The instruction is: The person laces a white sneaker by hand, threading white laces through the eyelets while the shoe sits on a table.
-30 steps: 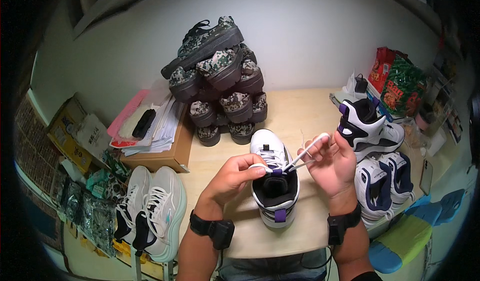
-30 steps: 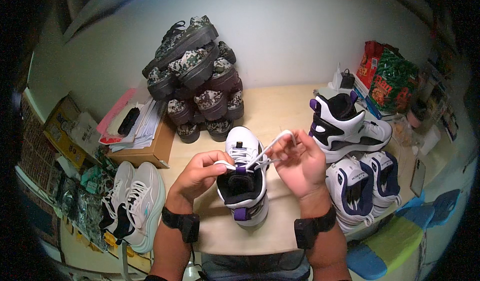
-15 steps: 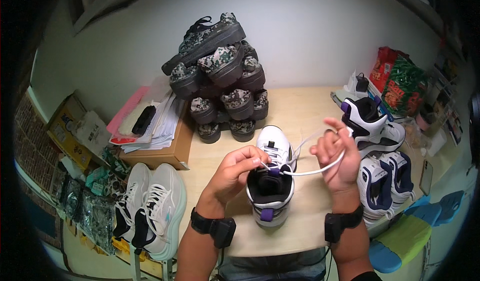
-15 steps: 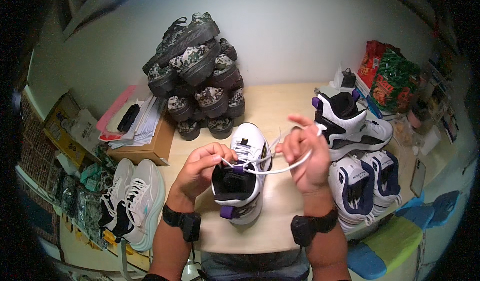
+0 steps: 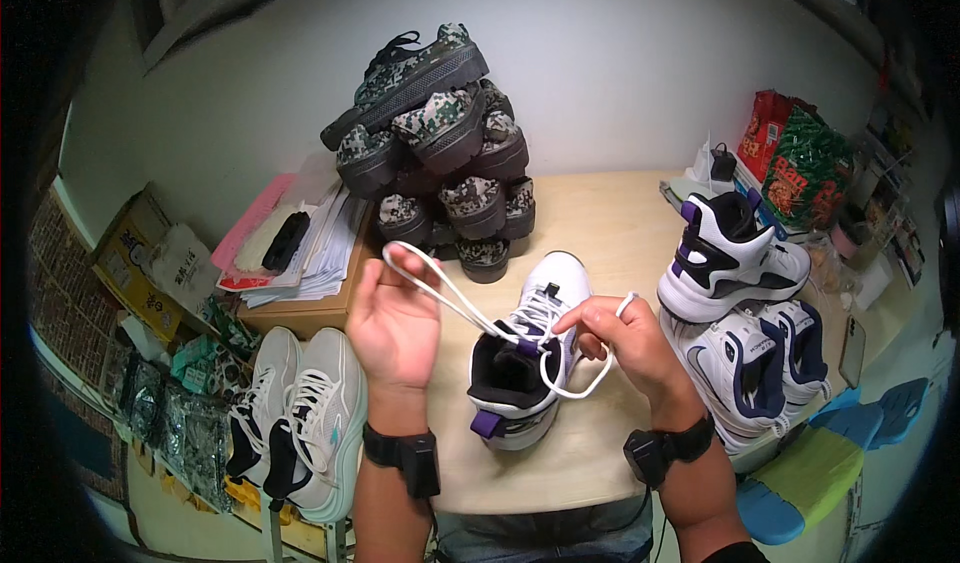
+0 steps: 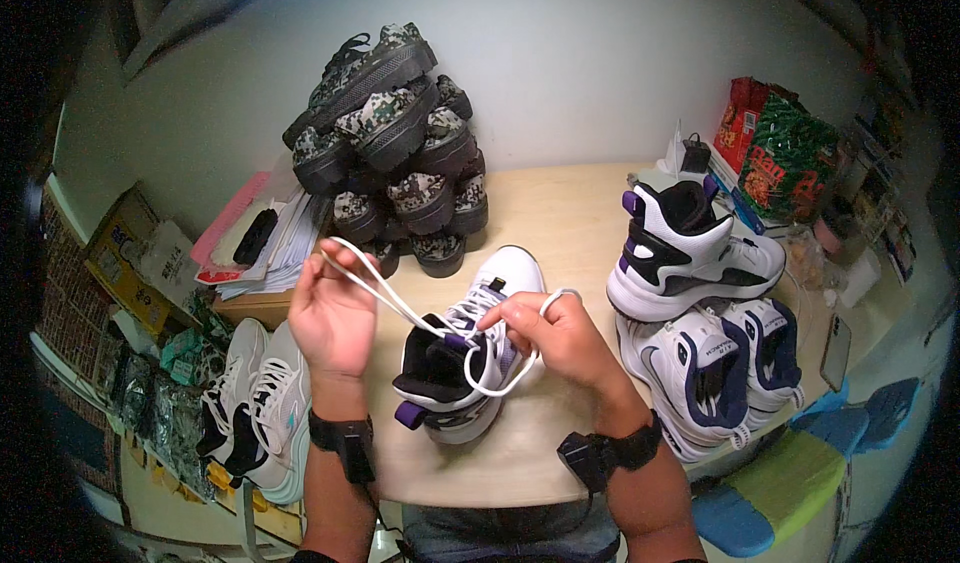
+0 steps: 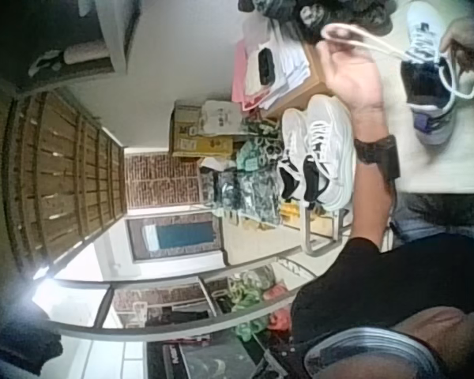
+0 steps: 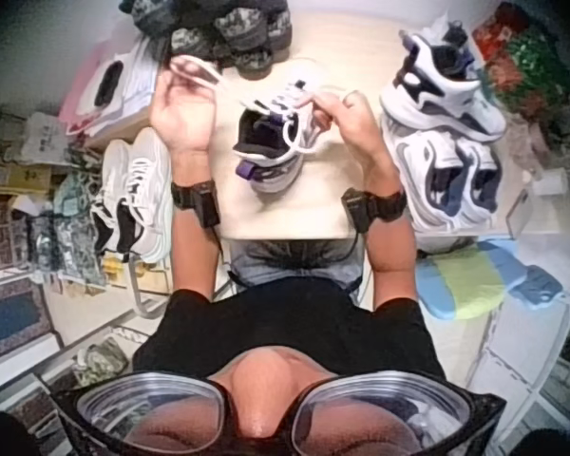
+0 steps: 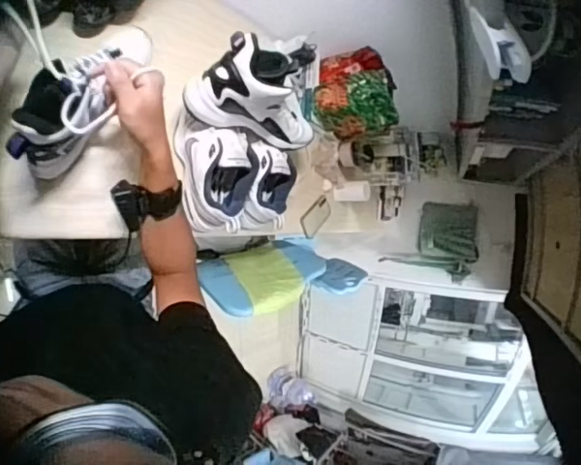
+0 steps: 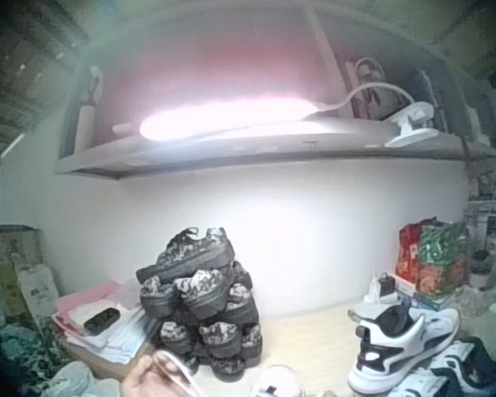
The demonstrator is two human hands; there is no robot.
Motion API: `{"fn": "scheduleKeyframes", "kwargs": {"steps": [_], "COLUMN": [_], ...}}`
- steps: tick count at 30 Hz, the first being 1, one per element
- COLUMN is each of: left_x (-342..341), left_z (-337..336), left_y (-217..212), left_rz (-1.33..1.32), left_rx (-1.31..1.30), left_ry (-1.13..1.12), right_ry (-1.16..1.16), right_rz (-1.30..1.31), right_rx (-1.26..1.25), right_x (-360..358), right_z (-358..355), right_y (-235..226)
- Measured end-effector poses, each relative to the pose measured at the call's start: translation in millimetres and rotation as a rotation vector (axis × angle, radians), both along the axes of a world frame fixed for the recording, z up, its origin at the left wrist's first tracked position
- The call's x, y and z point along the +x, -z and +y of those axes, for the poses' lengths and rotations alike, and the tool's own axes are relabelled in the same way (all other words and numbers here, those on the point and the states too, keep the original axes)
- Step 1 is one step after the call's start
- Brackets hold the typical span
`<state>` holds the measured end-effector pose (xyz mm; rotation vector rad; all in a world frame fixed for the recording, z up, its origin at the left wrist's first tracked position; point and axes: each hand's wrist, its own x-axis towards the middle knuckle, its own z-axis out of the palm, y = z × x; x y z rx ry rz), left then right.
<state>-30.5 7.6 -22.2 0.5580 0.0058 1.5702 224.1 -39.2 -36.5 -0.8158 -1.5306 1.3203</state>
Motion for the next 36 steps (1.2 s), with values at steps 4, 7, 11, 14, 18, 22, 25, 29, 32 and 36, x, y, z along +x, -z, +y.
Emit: {"fn": "scheduleKeyframes", "kwargs": {"steps": [4,7,11,14,18,22,25,29,32,36], "left_x": [-17.6,-26.9,-33.3,-26.5,-15.3,-24.3,-29.3,-27.6,-26.1,-20.6], "left_z": [9.5,19.8,15.6,10.4,-0.1,-7.5,-23.3,-40.2,-37.1,-32.5], "left_y": [-3.9,8.6,4.5,12.3,2.2,-6.7,-18.9,-36.2,-36.6,-28.7], "left_rz": [0.001,0.11,1.157,1.471,1.445,1.385,1.503,1.828,1.806,1.765], "left_rx": [-0.021,-0.035,-0.356,-0.339,-0.035,-0.026,0.091,0.566,0.5,0.354], "left_ry": [-0.215,-0.432,-0.346,-0.101,-0.149,-0.231,0.013,0.118,-0.016,-0.224], "right_ry": [-0.069,-0.09,-0.167,-0.223,-0.092,-0.163,-0.494,-0.725,-0.792,-1.066], "right_rz": [0.002,-0.074,0.207,0.495,0.756,0.634,0.223,-0.014,-0.24,-0.379], "right_rx": [-0.046,-0.071,-0.231,-0.238,-0.191,-0.13,-0.047,-0.02,-0.117,-0.241], "right_x": [-7.7,-10.6,-2.3,1.8,-9.2,-9.4,-1.1,-20.0,-20.4,-17.7], "right_z": [1.2,1.2,-0.9,1.1,0.7,-0.4,-8.4,-12.8,-15.0,-21.3], "right_y": [2.1,2.6,-1.6,8.0,9.4,8.1,0.5,3.8,-2.2,-9.5]}}
